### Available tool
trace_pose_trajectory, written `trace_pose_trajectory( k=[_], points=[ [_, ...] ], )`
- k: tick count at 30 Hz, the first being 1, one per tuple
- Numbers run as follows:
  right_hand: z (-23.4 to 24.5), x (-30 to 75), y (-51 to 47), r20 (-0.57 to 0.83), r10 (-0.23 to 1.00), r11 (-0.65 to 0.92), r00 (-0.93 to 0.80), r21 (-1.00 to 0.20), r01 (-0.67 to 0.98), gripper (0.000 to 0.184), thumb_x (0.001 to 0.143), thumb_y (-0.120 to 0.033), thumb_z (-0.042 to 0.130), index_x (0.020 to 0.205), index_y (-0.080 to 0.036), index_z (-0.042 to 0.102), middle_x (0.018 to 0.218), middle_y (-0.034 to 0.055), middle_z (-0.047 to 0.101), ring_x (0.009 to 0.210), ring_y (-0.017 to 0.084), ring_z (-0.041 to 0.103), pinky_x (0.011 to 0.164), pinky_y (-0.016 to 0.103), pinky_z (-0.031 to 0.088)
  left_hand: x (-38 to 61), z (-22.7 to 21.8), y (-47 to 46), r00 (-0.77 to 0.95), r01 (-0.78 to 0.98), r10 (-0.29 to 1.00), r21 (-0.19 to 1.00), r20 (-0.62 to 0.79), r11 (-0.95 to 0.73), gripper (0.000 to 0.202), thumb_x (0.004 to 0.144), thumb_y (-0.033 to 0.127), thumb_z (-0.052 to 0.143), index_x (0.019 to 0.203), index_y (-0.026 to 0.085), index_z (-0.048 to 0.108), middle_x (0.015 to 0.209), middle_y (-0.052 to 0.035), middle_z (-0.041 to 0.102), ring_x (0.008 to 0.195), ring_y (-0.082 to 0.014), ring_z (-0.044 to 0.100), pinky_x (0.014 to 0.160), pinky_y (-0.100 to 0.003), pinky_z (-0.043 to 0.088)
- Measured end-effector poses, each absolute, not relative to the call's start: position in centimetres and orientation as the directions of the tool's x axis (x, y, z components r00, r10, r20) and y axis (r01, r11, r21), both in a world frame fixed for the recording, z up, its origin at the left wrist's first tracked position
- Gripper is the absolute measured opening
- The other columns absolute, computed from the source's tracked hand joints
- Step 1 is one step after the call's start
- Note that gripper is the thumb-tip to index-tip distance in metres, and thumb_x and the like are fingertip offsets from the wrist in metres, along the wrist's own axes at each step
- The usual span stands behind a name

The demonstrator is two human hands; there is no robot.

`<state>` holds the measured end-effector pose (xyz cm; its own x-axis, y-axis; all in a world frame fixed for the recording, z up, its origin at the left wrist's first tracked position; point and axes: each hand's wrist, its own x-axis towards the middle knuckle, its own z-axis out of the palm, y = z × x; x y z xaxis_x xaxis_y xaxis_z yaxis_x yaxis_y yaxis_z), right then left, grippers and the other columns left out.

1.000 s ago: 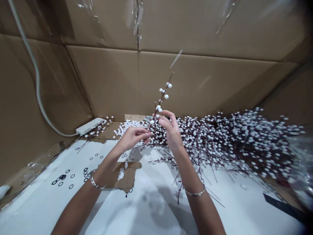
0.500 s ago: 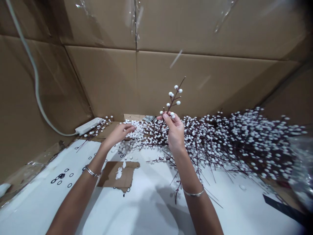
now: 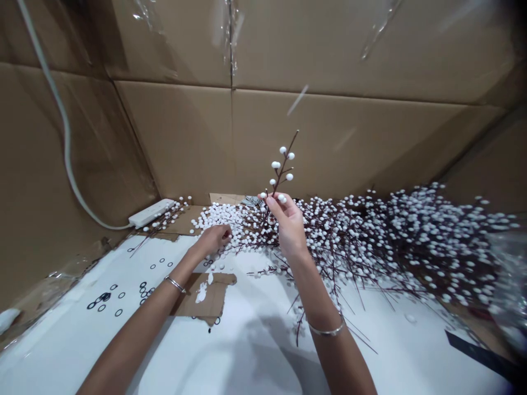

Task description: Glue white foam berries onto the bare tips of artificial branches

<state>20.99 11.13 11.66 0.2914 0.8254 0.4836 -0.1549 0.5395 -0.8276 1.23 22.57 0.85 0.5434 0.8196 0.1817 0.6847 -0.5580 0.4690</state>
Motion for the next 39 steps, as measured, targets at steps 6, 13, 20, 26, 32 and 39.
trace_pose_trajectory(
  k=[6,13,20,26,32,39],
  points=[
    [11.6,20.1,11.0,0.411,0.883,0.454,0.227,-0.871,-0.188,0.016,0.082,-0.037,0.066,0.091,-0.023,0.066,0.102,0.0026,0.074,0.103,0.017,0.065,0.099,0.034,0.045,-0.9,6.7,21.7,0.507,0.558,0.794,0.574,0.337,-0.6,0.027,0.084,0.031,0.054,0.106,0.018,0.062,0.099,-0.0059,0.069,0.087,-0.0185,0.064,0.078,-0.029,0.049],
    [11.0,17.8,10.4,0.336,0.941,0.336,0.04,-0.914,-0.228,0.02,0.081,-0.04,0.067,0.086,-0.022,0.061,0.093,0.0026,0.075,0.099,0.019,0.067,0.094,0.034,0.048,-1.6,12.3,17.8,0.331,0.075,0.793,0.823,0.512,-0.563,0.023,0.079,0.031,0.071,0.096,0.016,0.068,0.098,-0.0081,0.07,0.092,-0.0191,0.065,0.083,-0.029,0.052],
    [10.9,16.6,9.8,0.419,0.908,0.412,0.023,-0.879,-0.24,0.02,0.083,-0.033,0.066,0.077,-0.023,0.051,0.093,0.0022,0.075,0.096,0.018,0.068,0.095,0.035,0.046,-0.1,13.0,15.9,0.28,-0.165,0.827,0.873,0.487,-0.458,0.027,0.073,0.027,0.078,0.096,0.018,0.066,0.1,-0.0074,0.072,0.1,-0.0204,0.067,0.091,-0.031,0.054],
    [10.5,16.7,9.8,0.452,0.885,0.465,0.112,-0.859,-0.214,0.021,0.08,-0.031,0.069,0.073,-0.022,0.051,0.09,0.0008,0.071,0.089,0.017,0.066,0.084,0.03,0.047,1.3,12.5,15.1,0.315,-0.321,0.846,0.887,0.43,-0.331,0.026,0.076,0.028,0.078,0.097,0.018,0.066,0.104,-0.008,0.073,0.102,-0.0213,0.068,0.09,-0.033,0.054],
    [10.5,16.8,9.8,0.435,0.886,0.457,0.164,-0.877,-0.146,0.028,0.077,-0.037,0.071,0.071,-0.022,0.048,0.083,-0.001,0.068,0.069,0.013,0.059,0.062,0.025,0.044,2.1,12.2,14.9,0.327,-0.362,0.863,0.895,0.385,-0.261,0.025,0.074,0.027,0.079,0.09,0.018,0.063,0.103,-0.0079,0.075,0.099,-0.0211,0.07,0.095,-0.037,0.051],
    [10.4,16.9,9.9,0.451,0.877,0.475,0.165,-0.866,-0.158,0.025,0.076,-0.036,0.072,0.071,-0.022,0.052,0.09,0.0018,0.07,0.088,0.017,0.064,0.077,0.029,0.049,2.2,12.1,14.8,0.328,-0.36,0.869,0.899,0.371,-0.249,0.026,0.073,0.027,0.08,0.089,0.017,0.062,0.102,-0.0078,0.075,0.097,-0.0213,0.071,0.094,-0.038,0.052]
  ],
)
